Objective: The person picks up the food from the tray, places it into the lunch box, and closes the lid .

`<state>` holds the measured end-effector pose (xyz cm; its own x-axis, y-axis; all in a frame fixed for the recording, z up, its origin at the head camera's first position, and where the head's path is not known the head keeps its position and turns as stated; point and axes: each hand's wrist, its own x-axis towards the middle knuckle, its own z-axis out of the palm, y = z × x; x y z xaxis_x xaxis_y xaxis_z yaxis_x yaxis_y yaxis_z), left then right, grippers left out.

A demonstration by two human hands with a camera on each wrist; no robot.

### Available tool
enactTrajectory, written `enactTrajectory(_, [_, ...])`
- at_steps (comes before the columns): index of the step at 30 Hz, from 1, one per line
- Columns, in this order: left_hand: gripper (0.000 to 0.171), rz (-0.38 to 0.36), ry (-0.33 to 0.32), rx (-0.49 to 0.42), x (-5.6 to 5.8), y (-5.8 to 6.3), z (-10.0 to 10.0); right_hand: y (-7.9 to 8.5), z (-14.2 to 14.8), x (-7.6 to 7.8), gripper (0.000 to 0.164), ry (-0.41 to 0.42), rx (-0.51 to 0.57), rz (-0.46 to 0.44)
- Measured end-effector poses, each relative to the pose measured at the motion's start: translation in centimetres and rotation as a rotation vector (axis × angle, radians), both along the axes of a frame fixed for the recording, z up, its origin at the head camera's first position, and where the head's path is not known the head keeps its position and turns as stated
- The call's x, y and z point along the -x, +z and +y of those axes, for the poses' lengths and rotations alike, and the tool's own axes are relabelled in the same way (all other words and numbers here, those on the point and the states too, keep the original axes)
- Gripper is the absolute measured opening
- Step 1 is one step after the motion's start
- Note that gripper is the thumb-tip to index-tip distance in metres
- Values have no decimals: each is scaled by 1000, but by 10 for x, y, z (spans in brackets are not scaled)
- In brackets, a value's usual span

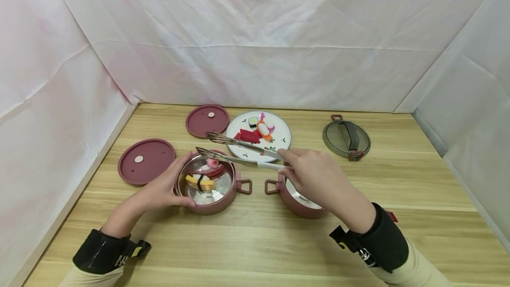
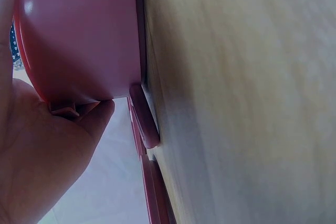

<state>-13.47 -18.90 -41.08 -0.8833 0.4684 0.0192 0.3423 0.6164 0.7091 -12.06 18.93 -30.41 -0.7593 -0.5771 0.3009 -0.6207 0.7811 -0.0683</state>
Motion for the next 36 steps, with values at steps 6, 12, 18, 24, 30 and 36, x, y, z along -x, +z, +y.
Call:
enactTrajectory(6, [130, -19, 11, 2, -1, 1, 0, 2, 3, 2, 36, -52, -1, -7])
enactTrajectory(12, [130, -41, 18, 3, -2, 3, 1, 5, 7, 4, 33, -117, 21, -25])
enactTrajectory(18, [131, -41, 19, 3, -2, 3, 1, 5, 11, 9, 28, -165, 17, -42])
enactTrajectory(24, [131, -37, 21, 1, -2, 3, 1, 4, 14, 16, 24, -204, 3, -102])
enactTrajectory(30, [131, -28, 19, 7, -2, 3, 0, 3, 17, 24, 22, -236, -11, -149])
enactTrajectory(36, [130, -26, 18, 11, -2, 2, 0, 1, 18, 32, 23, -246, -38, -220])
